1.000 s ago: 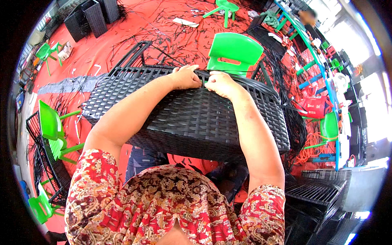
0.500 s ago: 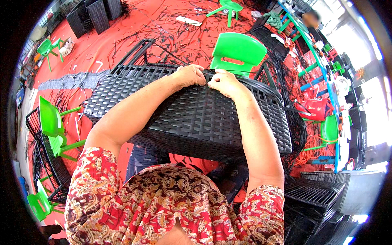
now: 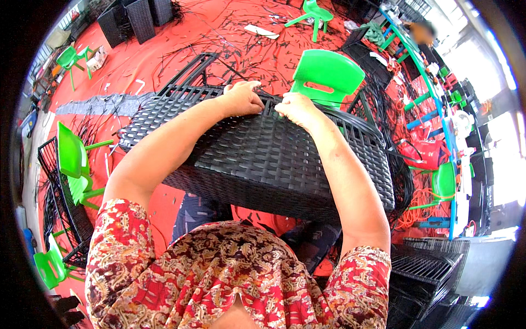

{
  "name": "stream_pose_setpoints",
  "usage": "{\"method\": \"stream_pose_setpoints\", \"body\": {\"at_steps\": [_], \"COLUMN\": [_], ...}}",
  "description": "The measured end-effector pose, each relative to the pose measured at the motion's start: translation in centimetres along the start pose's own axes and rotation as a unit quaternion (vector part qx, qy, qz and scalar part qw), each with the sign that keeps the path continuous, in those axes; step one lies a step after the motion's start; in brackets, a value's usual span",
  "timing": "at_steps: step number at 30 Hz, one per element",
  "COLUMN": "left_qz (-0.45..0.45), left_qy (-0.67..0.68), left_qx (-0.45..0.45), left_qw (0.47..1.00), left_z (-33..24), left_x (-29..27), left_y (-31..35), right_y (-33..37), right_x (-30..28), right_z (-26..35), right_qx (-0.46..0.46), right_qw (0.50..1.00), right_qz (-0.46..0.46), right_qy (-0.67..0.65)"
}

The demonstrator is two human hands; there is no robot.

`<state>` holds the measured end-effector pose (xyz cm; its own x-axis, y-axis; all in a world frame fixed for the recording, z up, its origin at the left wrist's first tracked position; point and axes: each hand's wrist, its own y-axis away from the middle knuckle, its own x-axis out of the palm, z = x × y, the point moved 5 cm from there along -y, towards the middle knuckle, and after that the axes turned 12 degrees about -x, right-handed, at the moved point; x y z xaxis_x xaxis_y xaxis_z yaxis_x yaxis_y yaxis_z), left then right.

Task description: The person weaves black plastic strips into the frame of a wicker chair seat. They repeatedly thread the strips through the frame and press them down to secure the weave, working on the same chair throughout the clip.

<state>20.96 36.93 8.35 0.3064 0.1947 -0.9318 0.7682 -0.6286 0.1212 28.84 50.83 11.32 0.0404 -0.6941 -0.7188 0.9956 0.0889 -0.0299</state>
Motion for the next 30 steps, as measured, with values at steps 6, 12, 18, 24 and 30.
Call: {"method": "stream_pose_setpoints", "body": {"at_steps": [6,12,18,24,30], "left_qz": [0.095,0.124,0.153,0.125,0.171], "left_qy": [0.090,0.183,0.218,0.429,0.444], "left_qx": [-0.029,-0.002,0.016,0.000,0.003], "left_qw": [0.991,0.975,0.964,0.895,0.880], "left_z": [1.0,0.5,0.8,1.5,4.5], "left_x": [1.6,1.7,1.6,1.9,-1.0], "left_y": [-1.0,-0.9,-1.5,-3.6,-1.4], "right_y": [-1.6,-2.1,-2.1,-2.9,-4.1], "right_x": [1.3,2.0,2.0,1.1,3.1], "right_z": [0.6,0.4,0.0,-0.7,1.7], "right_qx": [-0.051,-0.009,-0.007,-0.048,0.002], "right_qw": [0.992,0.989,0.994,0.997,0.992], "right_qz": [0.094,0.131,0.108,-0.019,0.120], "right_qy": [0.063,0.072,0.035,-0.051,-0.031]}}
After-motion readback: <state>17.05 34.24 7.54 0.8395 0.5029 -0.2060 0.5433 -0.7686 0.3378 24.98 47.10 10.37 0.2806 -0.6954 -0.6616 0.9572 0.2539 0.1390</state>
